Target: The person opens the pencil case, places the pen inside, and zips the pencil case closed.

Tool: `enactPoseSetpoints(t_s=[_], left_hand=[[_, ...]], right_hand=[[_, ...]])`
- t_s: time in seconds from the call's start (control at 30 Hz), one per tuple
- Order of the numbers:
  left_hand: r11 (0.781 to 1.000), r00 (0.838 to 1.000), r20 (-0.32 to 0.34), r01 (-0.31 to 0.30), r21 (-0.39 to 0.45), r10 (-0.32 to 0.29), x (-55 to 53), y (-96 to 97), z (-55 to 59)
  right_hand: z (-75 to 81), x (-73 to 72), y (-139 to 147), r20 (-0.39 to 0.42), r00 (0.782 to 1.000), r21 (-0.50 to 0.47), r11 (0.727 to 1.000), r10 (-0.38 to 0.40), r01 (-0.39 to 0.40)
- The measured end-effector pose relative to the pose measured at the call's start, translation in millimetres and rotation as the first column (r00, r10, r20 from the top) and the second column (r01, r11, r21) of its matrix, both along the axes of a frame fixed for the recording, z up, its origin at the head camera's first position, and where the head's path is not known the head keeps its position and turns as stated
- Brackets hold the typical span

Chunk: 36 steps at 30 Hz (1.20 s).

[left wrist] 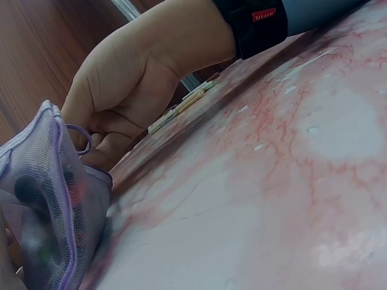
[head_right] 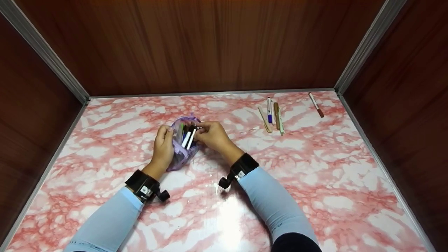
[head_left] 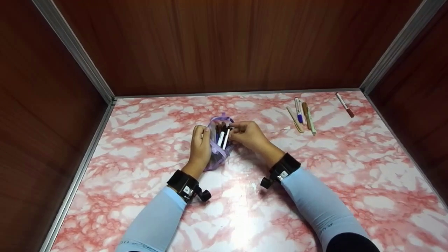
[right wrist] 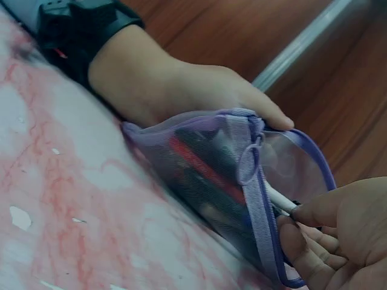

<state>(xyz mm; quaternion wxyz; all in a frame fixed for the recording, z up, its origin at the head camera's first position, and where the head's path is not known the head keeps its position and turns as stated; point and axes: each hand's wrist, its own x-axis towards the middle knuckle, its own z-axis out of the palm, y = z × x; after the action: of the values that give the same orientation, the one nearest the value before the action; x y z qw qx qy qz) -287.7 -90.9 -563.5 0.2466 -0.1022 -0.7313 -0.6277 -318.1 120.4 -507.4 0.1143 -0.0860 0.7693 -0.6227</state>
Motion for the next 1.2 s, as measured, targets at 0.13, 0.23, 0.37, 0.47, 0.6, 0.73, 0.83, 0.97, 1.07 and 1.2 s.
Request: enactPoseSetpoints(t_s=[0.13,0.23,0.37,0.47,0.6,0.73,0.83,0.97,1.07,1.2], left_hand=[[1.0,1.0,0.008,-0.014,-0.006,0.014,-4.6,-0.4,-5.3],[1.0,1.0,0.008,-0.027,-0.01,0.027,-5.9,-0.5,-7.3],[1.0,1.0,0.029,-0.009,-0.005,0.009,1.9,0.3,4.4],[1.0,0.999,0.038,-0.003,-0.005,0.003,4.1,0.6,7.7],[1.0,1.0,0.017,-0.013,0.002,0.013,0.0,0.7,1.0],[1.0,0.999,0.045,-0.003,0.012,0.003,1.4,0.4,1.9],[1.0,0.995,0.095,-0.007,0.003,0.007,5.8,1.4,9.7],[1.0,0.991,0.129,-0.018,-0.008,0.019,9.3,3.8,18.2],[1.0,0.992,0.126,-0.019,-0.009,0.02,9.2,4.1,18.2],[1.0,0.992,0.124,-0.019,-0.009,0.02,8.9,3.7,17.3]], right_hand=[[-1.4,-2.2,2.7,-0.077,0.997,0.07,0.998,-0.003,0.009],[-2.3,-6.4,9.7,-0.117,0.993,0.097,0.995,-0.021,0.032],[-2.4,-13.3,21.7,-0.141,0.989,0.115,0.992,-0.041,0.058],[-3.9,-20.4,31.9,-0.146,0.987,0.137,0.987,-0.06,0.081],[-3.1,-28.4,47.2,-0.106,0.99,0.155,0.982,-0.094,0.11],[4.0,-34.7,66.7,-0.106,0.983,0.193,0.967,-0.15,0.168],[10.3,-39.3,84.7,-0.15,0.969,0.236,0.945,-0.195,0.226],[16.2,-45.2,109.6,-0.248,0.935,0.307,0.895,-0.254,0.324],[16.9,-45.0,129.5,-0.313,0.907,0.323,0.866,-0.283,0.382],[15.7,-43.0,154.8,-0.321,0.894,0.323,0.851,-0.313,0.414]])
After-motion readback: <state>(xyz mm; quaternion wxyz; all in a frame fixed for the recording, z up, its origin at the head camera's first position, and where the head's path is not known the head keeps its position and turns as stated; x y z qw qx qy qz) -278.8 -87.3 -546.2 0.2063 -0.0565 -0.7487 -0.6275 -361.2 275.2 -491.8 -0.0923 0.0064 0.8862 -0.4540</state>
